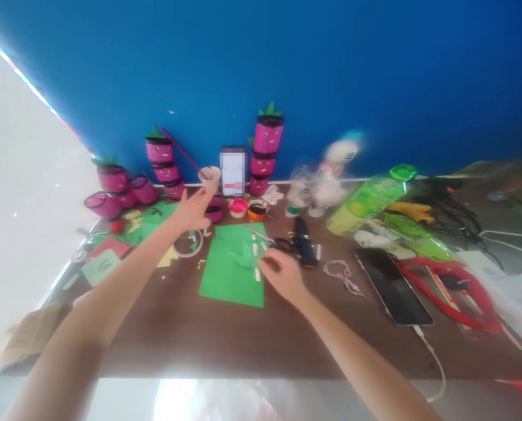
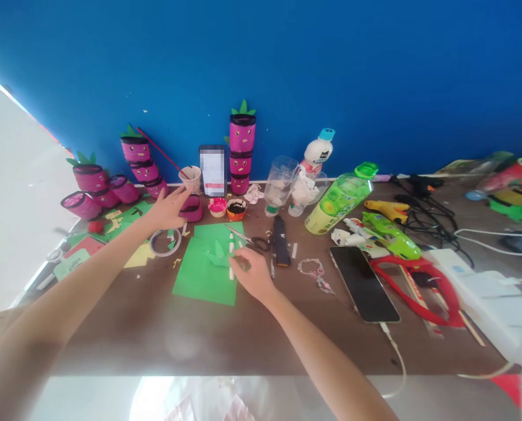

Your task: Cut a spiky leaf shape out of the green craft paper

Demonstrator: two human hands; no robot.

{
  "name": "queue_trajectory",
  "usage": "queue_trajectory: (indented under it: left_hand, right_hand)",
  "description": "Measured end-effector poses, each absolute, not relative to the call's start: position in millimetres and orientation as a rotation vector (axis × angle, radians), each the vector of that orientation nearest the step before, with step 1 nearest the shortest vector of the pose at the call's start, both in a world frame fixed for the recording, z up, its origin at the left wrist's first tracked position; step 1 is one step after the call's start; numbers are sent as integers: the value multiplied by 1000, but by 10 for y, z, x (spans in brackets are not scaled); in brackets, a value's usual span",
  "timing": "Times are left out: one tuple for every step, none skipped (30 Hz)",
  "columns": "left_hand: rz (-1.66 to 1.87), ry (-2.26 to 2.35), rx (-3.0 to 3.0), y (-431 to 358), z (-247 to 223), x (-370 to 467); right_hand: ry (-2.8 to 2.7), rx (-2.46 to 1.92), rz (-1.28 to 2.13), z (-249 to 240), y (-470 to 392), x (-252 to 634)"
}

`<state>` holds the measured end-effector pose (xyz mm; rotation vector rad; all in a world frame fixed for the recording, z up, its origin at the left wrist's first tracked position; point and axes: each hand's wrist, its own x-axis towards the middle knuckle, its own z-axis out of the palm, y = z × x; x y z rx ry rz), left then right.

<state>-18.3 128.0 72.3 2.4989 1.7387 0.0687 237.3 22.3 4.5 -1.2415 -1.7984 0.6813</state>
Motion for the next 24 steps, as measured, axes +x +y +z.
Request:
queue_trajectory:
  left_hand:
    - [64,1735,2492,1247,725,-184]
    - [62,1731,2484,1213,724,-185]
    - [57,1724,2475,1182,720,-184]
    - [53,1716,2466,1154,713,-183]
    - [51,1707,2454,1131,705,-183]
    - [53,1693,2441,1114,698,-184]
    - [66,1675,2427,1105,693,-190]
    - [93,1658,2411,1102,690,-202]
    - [142,1648,2390,1104,690,-222]
    - [217,1642,2364,1110,693,-252]
    - [316,1632,2332,1119,697,-290]
    - [438,1621,2291,1127,701,-335]
    - [574,1602,2236,1134,704,-383]
    - [715,1568,2168,1138,706,-429]
    - [847,1524,2087,1139,708,-467]
    - [954,1454,1997,1136,711,-493]
    - [1036,1373,1903,1130,716,-502]
    - [1092,1288,1812,1121,725,-493]
    - [1123,1204,1730,1111,739,-467]
    - [1147,1143,1665,1102,757,-429]
    - [1168,1117,1629,1097,780,-382]
    - [1181,1095,1620,1097,804,-333]
    - [1184,1089,1623,1105,828,-288]
    - [1182,1086,1638,1122,849,-251]
  right_hand:
    - [-1797,-1248,686,46,223,2373]
    - [-1793,-1255,687,48,225,2373]
    - [-1789,-1262,690,48,226,2372]
    - [-1783,-1267,699,46,227,2370]
    - [-1773,-1270,715,42,229,2367]
    - [-1759,-1271,742,35,232,2365]
    - [-1737,-1268,780,27,235,2363]
    - [-1702,-1259,828,21,240,2363]
    - [-1651,-1248,882,20,248,2364]
    - [-1588,-1239,939,28,259,2366]
    - [-1524,-1234,998,48,275,2368]
    - [-1463,-1235,1053,83,298,2367]
    - [-1419,-1242,1104,133,328,2362]
    - [-1400,-1252,1142,195,369,2350]
    - [-1390,-1256,1160,268,420,2327]
    - [-1382,-1250,1161,345,483,2293]
    - [-1392,-1230,1156,422,555,2246]
    - [-1404,-1199,1138,494,635,2188]
    - [-1420,-1162,1128,558,721,2121]
    - [-1423,-1124,1118,613,808,2049]
    - [-1415,-1094,1109,657,892,1975]
    - [-1426,-1072,1119,691,973,1903]
    - [-1434,-1048,1114,718,1046,1838]
    - [-1439,-1020,1107,739,1113,1783]
